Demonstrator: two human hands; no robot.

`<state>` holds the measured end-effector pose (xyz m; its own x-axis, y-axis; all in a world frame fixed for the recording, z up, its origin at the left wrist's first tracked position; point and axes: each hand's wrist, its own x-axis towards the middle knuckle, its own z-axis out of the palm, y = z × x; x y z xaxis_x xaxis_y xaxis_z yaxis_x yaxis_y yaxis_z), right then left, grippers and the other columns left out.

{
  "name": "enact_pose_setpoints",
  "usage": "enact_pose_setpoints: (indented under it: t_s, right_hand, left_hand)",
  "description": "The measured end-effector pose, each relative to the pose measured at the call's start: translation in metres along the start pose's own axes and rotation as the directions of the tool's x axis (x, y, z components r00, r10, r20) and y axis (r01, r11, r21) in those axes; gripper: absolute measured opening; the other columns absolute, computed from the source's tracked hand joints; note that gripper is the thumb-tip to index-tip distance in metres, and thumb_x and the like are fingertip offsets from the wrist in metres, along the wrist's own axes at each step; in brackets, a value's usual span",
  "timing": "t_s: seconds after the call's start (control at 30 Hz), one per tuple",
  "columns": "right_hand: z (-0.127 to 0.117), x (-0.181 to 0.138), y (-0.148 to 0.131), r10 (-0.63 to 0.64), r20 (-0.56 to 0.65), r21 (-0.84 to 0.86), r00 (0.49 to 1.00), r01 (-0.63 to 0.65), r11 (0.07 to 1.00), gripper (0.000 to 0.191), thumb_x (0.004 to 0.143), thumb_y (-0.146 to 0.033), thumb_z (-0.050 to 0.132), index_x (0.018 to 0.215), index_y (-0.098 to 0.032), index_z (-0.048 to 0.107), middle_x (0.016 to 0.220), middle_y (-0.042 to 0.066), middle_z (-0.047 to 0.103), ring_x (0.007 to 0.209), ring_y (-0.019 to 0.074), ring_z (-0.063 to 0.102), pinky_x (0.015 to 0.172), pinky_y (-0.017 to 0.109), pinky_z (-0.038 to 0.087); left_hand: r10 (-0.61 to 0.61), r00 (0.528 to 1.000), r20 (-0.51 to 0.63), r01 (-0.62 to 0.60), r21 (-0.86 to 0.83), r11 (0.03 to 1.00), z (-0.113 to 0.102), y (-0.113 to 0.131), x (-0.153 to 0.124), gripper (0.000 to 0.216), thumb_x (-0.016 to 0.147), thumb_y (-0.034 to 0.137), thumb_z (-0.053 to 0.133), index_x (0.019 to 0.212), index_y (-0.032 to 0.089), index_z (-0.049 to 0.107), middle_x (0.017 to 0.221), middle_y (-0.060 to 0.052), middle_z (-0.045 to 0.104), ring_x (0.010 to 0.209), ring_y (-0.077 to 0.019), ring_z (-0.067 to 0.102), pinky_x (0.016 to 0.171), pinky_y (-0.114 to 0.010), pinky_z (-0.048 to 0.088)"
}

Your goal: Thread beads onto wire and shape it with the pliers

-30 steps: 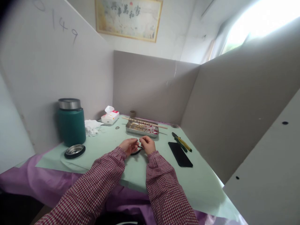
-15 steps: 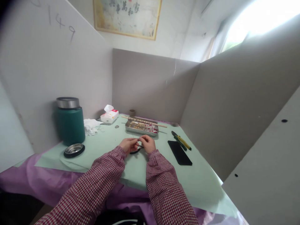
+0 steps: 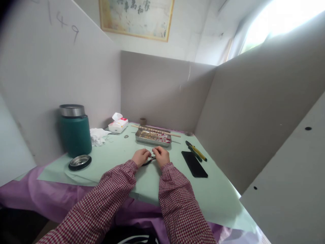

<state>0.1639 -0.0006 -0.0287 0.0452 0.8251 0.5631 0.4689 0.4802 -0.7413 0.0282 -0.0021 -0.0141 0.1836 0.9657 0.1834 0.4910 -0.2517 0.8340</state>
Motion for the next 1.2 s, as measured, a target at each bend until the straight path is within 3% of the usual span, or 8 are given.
enact_pose_setpoints:
  t_s: [0.13,0.3,0.5,0.67,0.83,0.97,1.07,1.2]
  right_hand:
    - [0.0,-0.002,-0.001,-0.154,-0.089,-0.171,0.984,0.137,0.976,0.025,0.079,-0.036,0.049,0.066,-0.017,0.058,0.059,0.0,0.055,0.056,0.0121,0.048,0.056,0.023,0.038]
    - [0.002,-0.006,-0.005,-0.322,-0.098,-0.374,0.942,0.265,0.889,0.024,0.082,-0.03,0.045,0.064,-0.017,0.056,0.065,0.002,0.055,0.061,0.0129,0.05,0.059,0.023,0.037]
    - [0.006,-0.01,-0.01,-0.392,-0.056,-0.518,0.918,0.309,0.798,0.022,0.083,-0.026,0.043,0.069,-0.017,0.058,0.068,0.004,0.057,0.063,0.0132,0.051,0.061,0.023,0.036]
    - [0.009,-0.006,-0.007,-0.352,-0.046,-0.475,0.935,0.29,0.831,0.023,0.082,-0.027,0.044,0.068,-0.017,0.059,0.068,0.005,0.059,0.064,0.0143,0.053,0.062,0.024,0.038]
    - [0.008,-0.004,-0.009,-0.234,-0.156,-0.246,0.96,0.192,0.95,0.025,0.082,-0.035,0.043,0.081,-0.018,0.062,0.071,0.004,0.062,0.065,0.0153,0.056,0.065,0.026,0.042]
    - [0.004,-0.001,-0.009,-0.012,-0.275,-0.008,0.961,0.01,1.0,0.028,0.078,-0.04,0.047,0.083,-0.017,0.061,0.061,0.0,0.058,0.055,0.013,0.052,0.059,0.025,0.042]
    - [0.001,0.001,-0.007,0.155,-0.007,0.245,0.988,-0.148,0.958,0.03,0.072,-0.044,0.054,0.078,-0.016,0.062,0.053,-0.002,0.053,0.045,0.0103,0.046,0.046,0.023,0.038]
    - [-0.002,0.0,-0.01,0.136,0.348,0.538,0.927,-0.317,0.781,0.031,0.07,-0.042,0.059,0.088,-0.017,0.063,0.06,-0.002,0.055,0.044,0.0075,0.045,0.042,0.021,0.036]
  left_hand:
    - [0.141,0.99,-0.003,-0.133,0.298,0.945,0.001,-0.001,0.0,0.029,0.082,0.023,0.037,0.074,0.015,0.063,0.075,-0.007,0.064,0.077,-0.0168,0.058,0.071,-0.026,0.039]
    - [0.147,0.987,0.061,-0.157,0.511,0.845,0.004,0.001,-0.003,0.032,0.085,0.025,0.032,0.084,0.012,0.061,0.081,-0.013,0.065,0.08,-0.0209,0.06,0.07,-0.028,0.04]
    - [0.137,0.988,0.078,-0.154,0.649,0.745,0.009,0.003,-0.009,0.026,0.081,0.016,0.035,0.093,0.01,0.058,0.082,-0.016,0.063,0.079,-0.0233,0.06,0.068,-0.031,0.042]
    - [0.146,0.984,0.098,-0.175,0.641,0.748,0.013,0.001,-0.008,0.027,0.079,0.014,0.035,0.095,0.01,0.056,0.086,-0.018,0.062,0.081,-0.025,0.06,0.07,-0.034,0.042]
    - [0.14,0.983,0.119,-0.176,0.392,0.903,0.007,0.002,0.0,0.028,0.082,0.022,0.033,0.072,0.013,0.057,0.076,-0.011,0.061,0.077,-0.0185,0.057,0.07,-0.028,0.04]
    - [-0.01,0.969,0.247,0.049,-0.151,0.987,0.0,0.003,0.0,0.023,0.081,0.026,0.034,0.066,0.016,0.048,0.049,0.002,0.043,0.041,-0.0088,0.04,0.044,-0.021,0.032]
    - [0.08,0.852,0.517,0.228,-0.505,0.833,-0.007,0.003,-0.005,0.02,0.08,0.035,0.04,0.071,0.017,0.043,0.046,0.007,0.034,0.03,-0.0041,0.022,0.034,-0.018,0.018]
    - [0.233,0.693,0.682,0.342,-0.595,0.727,-0.014,0.002,-0.011,0.027,0.072,0.041,0.053,0.071,0.016,0.043,0.047,0.007,0.037,0.029,-0.0028,0.024,0.031,-0.016,0.016]
